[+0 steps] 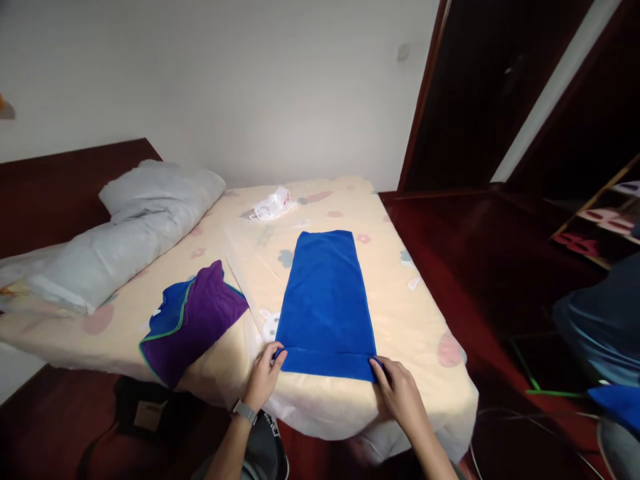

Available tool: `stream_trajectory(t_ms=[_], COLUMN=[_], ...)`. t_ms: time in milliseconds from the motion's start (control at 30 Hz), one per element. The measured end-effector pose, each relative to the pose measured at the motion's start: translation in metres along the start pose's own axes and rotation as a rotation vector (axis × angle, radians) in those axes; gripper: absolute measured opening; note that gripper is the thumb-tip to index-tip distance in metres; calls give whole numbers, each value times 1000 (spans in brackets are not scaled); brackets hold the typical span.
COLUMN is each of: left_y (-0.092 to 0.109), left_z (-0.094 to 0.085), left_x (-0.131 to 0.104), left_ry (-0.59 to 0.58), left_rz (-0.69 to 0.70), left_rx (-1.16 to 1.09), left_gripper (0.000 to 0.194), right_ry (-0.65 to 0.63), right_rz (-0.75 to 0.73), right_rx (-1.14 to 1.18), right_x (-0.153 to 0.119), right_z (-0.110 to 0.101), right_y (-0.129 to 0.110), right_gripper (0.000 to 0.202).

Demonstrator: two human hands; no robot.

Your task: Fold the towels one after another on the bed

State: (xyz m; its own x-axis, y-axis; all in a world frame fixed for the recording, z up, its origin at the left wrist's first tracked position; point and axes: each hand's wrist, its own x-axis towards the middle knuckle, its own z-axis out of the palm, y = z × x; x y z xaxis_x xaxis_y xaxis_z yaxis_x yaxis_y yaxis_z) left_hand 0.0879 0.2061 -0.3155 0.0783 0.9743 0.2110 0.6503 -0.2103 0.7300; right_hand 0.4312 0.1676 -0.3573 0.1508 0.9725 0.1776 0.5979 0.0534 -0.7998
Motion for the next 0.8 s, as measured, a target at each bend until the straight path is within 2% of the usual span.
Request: stream_trajectory(t_ms=[167, 267, 500, 600, 700, 800], left_y=[9, 12, 7, 1, -2, -1], left_z=[-14, -22, -35, -40, -40, -35], left_x=[9, 11, 6, 4, 3, 4], left_ry=[-205, -266, -200, -194, -186, -190], left_rz=[-153, -226, -261, -229, -209, -251], left_rx=[-74, -28, -12, -2, -28, 17], left_gripper=[36, 29, 31, 27, 26, 29], right_ry=[-77, -95, -99, -110, -125, -169], right_rz=[101, 154, 205, 221, 238, 253], right_rx=[-9, -10, -39, -41, -47, -52], right_x=[9, 14, 13, 11, 9, 8], right_z=[-12, -16, -12, -12, -13, -16], right_y=[-14, -18, -17, -19, -23, -26], right_gripper=[44, 45, 47, 51, 52, 49])
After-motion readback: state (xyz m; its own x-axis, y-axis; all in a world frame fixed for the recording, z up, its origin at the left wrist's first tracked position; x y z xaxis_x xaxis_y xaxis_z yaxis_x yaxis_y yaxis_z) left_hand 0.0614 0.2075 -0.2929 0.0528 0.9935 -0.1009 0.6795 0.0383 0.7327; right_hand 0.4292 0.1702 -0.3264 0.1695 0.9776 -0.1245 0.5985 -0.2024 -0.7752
